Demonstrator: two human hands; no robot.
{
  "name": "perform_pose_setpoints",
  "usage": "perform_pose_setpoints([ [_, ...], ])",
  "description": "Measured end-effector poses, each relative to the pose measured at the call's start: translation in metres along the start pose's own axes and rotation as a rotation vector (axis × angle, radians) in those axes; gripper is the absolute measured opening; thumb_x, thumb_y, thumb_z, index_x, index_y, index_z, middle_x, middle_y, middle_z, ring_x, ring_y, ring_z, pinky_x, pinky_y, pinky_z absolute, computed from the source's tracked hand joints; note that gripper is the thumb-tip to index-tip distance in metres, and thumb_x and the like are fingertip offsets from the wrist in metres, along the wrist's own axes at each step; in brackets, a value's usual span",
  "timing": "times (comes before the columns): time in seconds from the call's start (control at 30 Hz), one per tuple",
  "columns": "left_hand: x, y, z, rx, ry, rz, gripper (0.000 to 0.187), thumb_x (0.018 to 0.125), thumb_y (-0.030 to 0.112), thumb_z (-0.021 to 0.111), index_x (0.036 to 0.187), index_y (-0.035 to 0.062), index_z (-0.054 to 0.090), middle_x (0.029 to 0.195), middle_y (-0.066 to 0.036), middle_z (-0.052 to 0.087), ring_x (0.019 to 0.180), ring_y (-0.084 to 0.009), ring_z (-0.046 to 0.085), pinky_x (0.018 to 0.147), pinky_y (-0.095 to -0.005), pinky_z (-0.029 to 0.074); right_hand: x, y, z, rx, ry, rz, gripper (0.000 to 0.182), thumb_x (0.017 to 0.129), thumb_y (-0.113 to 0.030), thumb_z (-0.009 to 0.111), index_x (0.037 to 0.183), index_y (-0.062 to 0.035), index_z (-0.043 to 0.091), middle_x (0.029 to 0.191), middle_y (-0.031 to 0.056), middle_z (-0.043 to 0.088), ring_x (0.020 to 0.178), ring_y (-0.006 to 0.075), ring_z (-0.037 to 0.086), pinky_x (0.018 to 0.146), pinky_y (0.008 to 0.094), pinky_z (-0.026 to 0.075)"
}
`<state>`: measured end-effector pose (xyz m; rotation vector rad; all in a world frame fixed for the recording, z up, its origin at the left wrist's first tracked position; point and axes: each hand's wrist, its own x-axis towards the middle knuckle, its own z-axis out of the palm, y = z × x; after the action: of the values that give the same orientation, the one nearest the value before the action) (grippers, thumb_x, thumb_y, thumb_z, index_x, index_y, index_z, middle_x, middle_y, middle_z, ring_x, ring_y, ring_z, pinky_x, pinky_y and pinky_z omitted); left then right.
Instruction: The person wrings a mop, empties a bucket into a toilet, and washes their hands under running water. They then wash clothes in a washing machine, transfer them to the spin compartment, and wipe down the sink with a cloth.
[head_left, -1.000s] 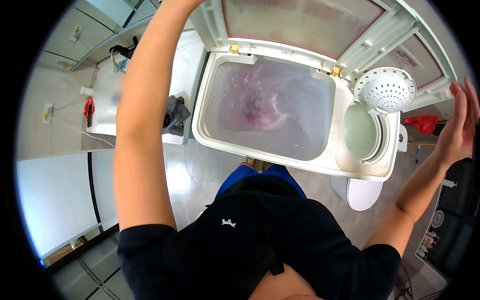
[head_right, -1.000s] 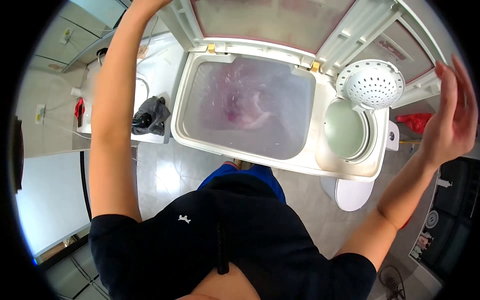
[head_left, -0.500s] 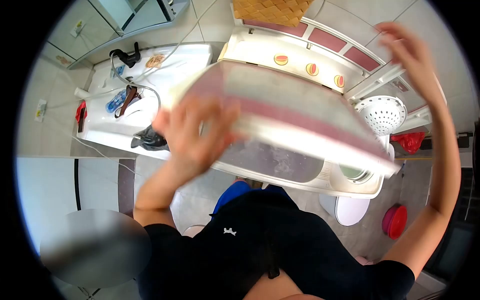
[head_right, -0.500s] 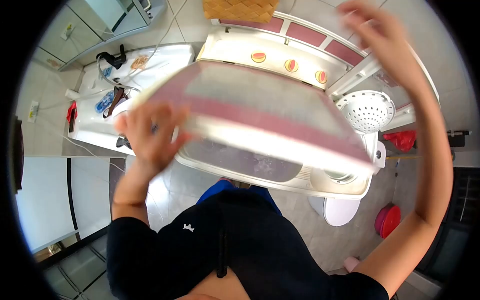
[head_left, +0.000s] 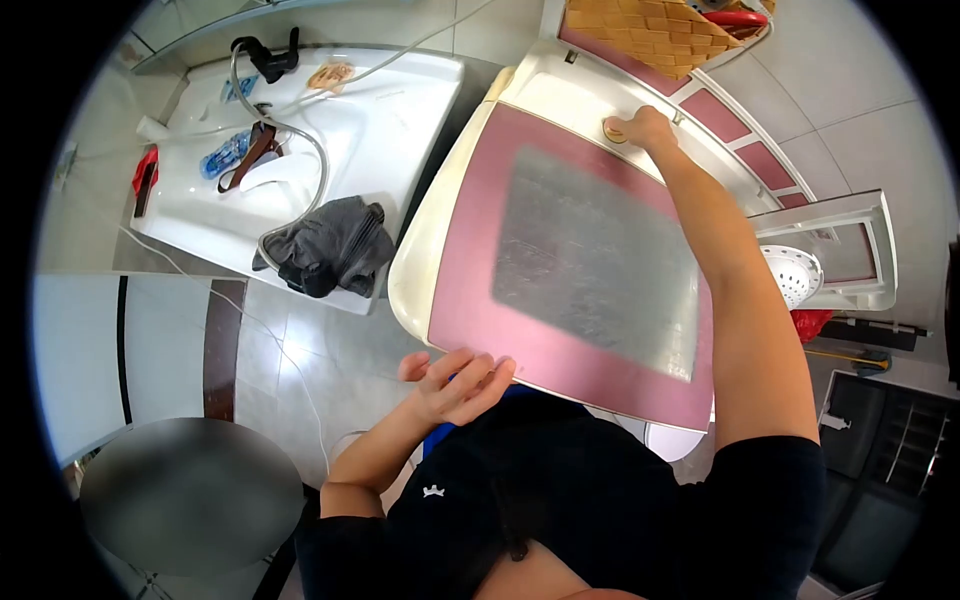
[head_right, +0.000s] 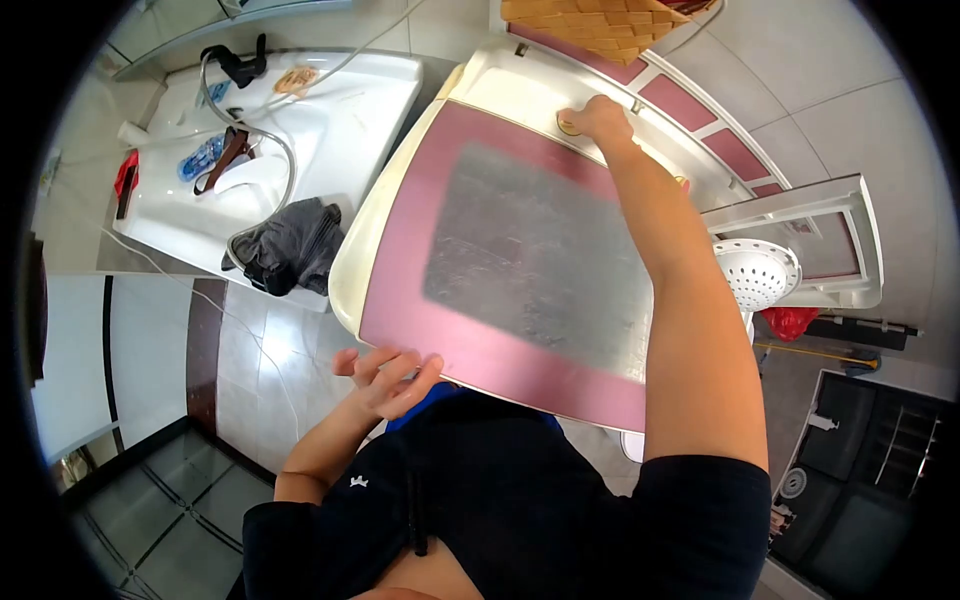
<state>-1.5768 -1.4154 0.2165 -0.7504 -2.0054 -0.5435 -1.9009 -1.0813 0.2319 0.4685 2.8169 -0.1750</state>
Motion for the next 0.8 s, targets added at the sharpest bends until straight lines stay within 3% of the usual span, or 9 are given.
perform_pose_setpoints([
  [0.07,-0.002,0.000,0.003,-0.014,0.011,0.001,0.016,0.073,0.021,0.070,0.086,0.0293,0.066,0.087,0.008,0.054,0.082,-0.0092,0.052,0.099,-0.0418,0.020,0.004,0.000,0.001,-0.095,0.016,-0.058,0.053,0.073,-0.046,0.065,0.101,-0.0016,0.065,0.112,0.0154,0.064,0.104,0.0278,0.061,0.083,0.0384,0.050],
  [0.2,-0.003,-0.001,0.000,-0.055,0.000,0.007,0.018,0.071,0.019,0.071,0.085,0.0288,0.066,0.086,0.008,0.054,0.082,-0.0093,0.052,0.098,-0.0421,0.021,-0.001,0.010,0.014,-0.891,0.365,-0.959,0.018,0.082,-0.020,0.059,0.092,-0.0048,0.062,0.103,0.0113,0.063,0.095,0.0257,0.061,0.079,0.0349,0.050],
  [0.23,-0.003,-0.002,0.001,-0.063,0.001,0.014,0.018,0.071,0.019,0.071,0.085,0.0287,0.066,0.086,0.008,0.054,0.082,-0.0093,0.052,0.097,-0.0420,0.021,-0.019,0.004,-0.006,-1.018,0.198,-1.031,0.015,0.086,-0.014,0.053,0.097,-0.0067,0.060,0.106,0.0083,0.060,0.098,0.0250,0.059,0.082,0.0343,0.049],
  [0.33,0.000,-0.005,0.003,-0.090,0.017,0.017,0.018,0.071,0.018,0.071,0.084,0.0285,0.066,0.086,0.008,0.054,0.082,-0.0095,0.052,0.096,-0.0418,0.021,-0.013,0.017,-0.009,-0.719,0.269,-0.851,0.022,0.090,-0.024,0.051,0.104,-0.0097,0.060,0.099,0.0095,0.062,0.094,0.0250,0.062,0.080,0.0355,0.050],
  [0.37,0.001,-0.005,0.004,-0.102,0.025,0.017,0.018,0.070,0.018,0.071,0.084,0.0284,0.066,0.086,0.008,0.054,0.082,-0.0095,0.052,0.096,-0.0417,0.021,-0.030,0.002,-0.017,-0.566,0.207,-0.491,0.037,0.087,-0.041,0.054,0.106,-0.0110,0.062,0.106,0.0107,0.063,0.099,0.0249,0.061,0.082,0.0369,0.050],
  [0.47,0.000,-0.005,0.007,-0.120,0.038,0.025,0.019,0.069,0.017,0.071,0.083,0.0282,0.066,0.085,0.009,0.054,0.082,-0.0096,0.052,0.095,-0.0413,0.022,-0.034,-0.011,-0.025,-0.140,-0.028,0.032,0.057,0.080,-0.058,0.057,0.108,-0.0096,0.064,0.113,0.0135,0.062,0.104,0.0260,0.060,0.085,0.0379,0.050],
  [0.63,0.007,-0.007,0.006,-0.134,0.028,0.037,0.020,0.069,0.016,0.071,0.083,0.0280,0.066,0.085,0.009,0.055,0.082,-0.0093,0.052,0.093,-0.0399,0.023,-0.015,-0.015,-0.002,-0.257,0.052,-0.146,0.041,0.081,-0.030,0.052,0.109,-0.0024,0.064,0.115,0.0173,0.061,0.104,0.0304,0.061,0.089,0.0381,0.049],
  [0.73,0.009,-0.007,0.005,-0.136,0.038,0.039,0.018,0.070,0.017,0.072,0.084,0.0277,0.066,0.087,0.009,0.056,0.082,-0.0096,0.052,0.092,-0.0397,0.023,-0.008,-0.013,0.001,-0.392,0.071,-0.295,0.038,0.082,-0.024,0.050,0.109,-0.0023,0.064,0.114,0.0179,0.062,0.103,0.0310,0.061,0.087,0.0390,0.049],
  [0.8,0.016,-0.005,0.004,-0.135,0.058,0.034,0.017,0.071,0.021,0.072,0.086,0.0271,0.067,0.088,0.009,0.057,0.082,-0.0104,0.053,0.091,-0.0396,0.023,-0.025,-0.014,-0.018,-0.459,-0.102,-0.391,0.041,0.085,-0.029,0.050,0.115,-0.0027,0.060,0.122,0.0175,0.057,0.113,0.0309,0.055,0.093,0.0411,0.045],
])
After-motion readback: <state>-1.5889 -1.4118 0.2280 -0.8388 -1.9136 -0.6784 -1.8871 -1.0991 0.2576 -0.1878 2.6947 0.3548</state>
